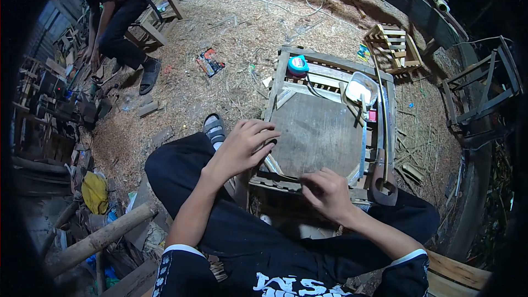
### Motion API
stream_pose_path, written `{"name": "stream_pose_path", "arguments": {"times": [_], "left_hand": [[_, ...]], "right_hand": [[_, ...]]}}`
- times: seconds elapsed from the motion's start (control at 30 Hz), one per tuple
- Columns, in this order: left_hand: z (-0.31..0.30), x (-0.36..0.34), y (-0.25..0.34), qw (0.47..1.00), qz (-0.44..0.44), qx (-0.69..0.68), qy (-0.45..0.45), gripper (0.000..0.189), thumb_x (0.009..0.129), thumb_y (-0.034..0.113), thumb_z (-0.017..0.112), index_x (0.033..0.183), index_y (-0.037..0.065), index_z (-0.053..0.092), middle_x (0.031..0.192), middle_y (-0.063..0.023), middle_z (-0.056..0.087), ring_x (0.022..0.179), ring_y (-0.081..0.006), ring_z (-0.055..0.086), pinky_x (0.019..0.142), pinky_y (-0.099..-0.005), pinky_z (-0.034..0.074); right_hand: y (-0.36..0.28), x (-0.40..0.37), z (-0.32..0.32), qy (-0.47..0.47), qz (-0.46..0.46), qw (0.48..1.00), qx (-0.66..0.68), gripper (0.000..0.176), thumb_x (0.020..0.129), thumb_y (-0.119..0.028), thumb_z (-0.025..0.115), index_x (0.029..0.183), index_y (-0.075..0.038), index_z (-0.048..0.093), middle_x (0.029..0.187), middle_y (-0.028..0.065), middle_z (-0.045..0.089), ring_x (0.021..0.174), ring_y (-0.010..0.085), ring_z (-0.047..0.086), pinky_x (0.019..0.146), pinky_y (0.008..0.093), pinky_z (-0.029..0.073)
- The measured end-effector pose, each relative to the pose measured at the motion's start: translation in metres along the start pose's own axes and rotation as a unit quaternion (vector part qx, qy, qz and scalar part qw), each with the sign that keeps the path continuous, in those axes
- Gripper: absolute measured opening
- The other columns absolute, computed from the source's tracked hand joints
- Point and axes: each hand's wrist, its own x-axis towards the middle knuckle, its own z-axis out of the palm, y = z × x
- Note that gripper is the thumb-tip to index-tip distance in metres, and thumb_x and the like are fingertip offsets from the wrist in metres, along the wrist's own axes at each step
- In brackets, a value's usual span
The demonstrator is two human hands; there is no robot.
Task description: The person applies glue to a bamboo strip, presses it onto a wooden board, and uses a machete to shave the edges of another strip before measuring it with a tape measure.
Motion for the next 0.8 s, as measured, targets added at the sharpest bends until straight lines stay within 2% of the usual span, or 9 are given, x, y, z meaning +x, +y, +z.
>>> {"name": "stream_pose_path", "arguments": {"times": [0.23, 0.53, 0.8], "left_hand": [[-0.002, -0.003, 0.001, 1.0, -0.003, -0.002, 0.011, 0.029, 0.095, 0.017, 0.071, 0.123, 0.008, 0.073, 0.131, -0.0102, 0.067, 0.126, -0.0291, 0.059, 0.111, -0.0425, 0.042], [-0.004, -0.003, 0.0, 1.0, -0.006, 0.003, 0.004, 0.03, 0.096, 0.019, 0.073, 0.124, 0.008, 0.073, 0.134, -0.0115, 0.067, 0.127, -0.0307, 0.059, 0.11, -0.0428, 0.043], [-0.002, -0.003, -0.001, 1.0, -0.004, 0.006, 0.001, 0.03, 0.096, 0.018, 0.073, 0.123, 0.007, 0.073, 0.133, -0.0113, 0.067, 0.127, -0.0302, 0.06, 0.11, -0.0423, 0.043]], "right_hand": [[0.003, 0.008, 0.003, 0.019, 0.006, 1.0, 0.02, 0.022, 0.083, -0.003, 0.077, 0.105, -0.002, 0.074, 0.09, 0.0123, 0.073, 0.081, 0.0309, 0.068, 0.072, 0.0397, 0.055], [0.003, 0.009, 0.009, 0.0, 0.012, 1.0, 0.001, 0.019, 0.083, -0.003, 0.076, 0.102, -0.002, 0.073, 0.083, 0.0119, 0.068, 0.076, 0.0296, 0.066, 0.067, 0.0388, 0.053], [-0.001, 0.011, 0.009, 0.035, 0.0, 0.999, 0.021, 0.017, 0.084, -0.002, 0.075, 0.102, -0.002, 0.073, 0.083, 0.0129, 0.069, 0.075, 0.0301, 0.067, 0.067, 0.0397, 0.053]]}}
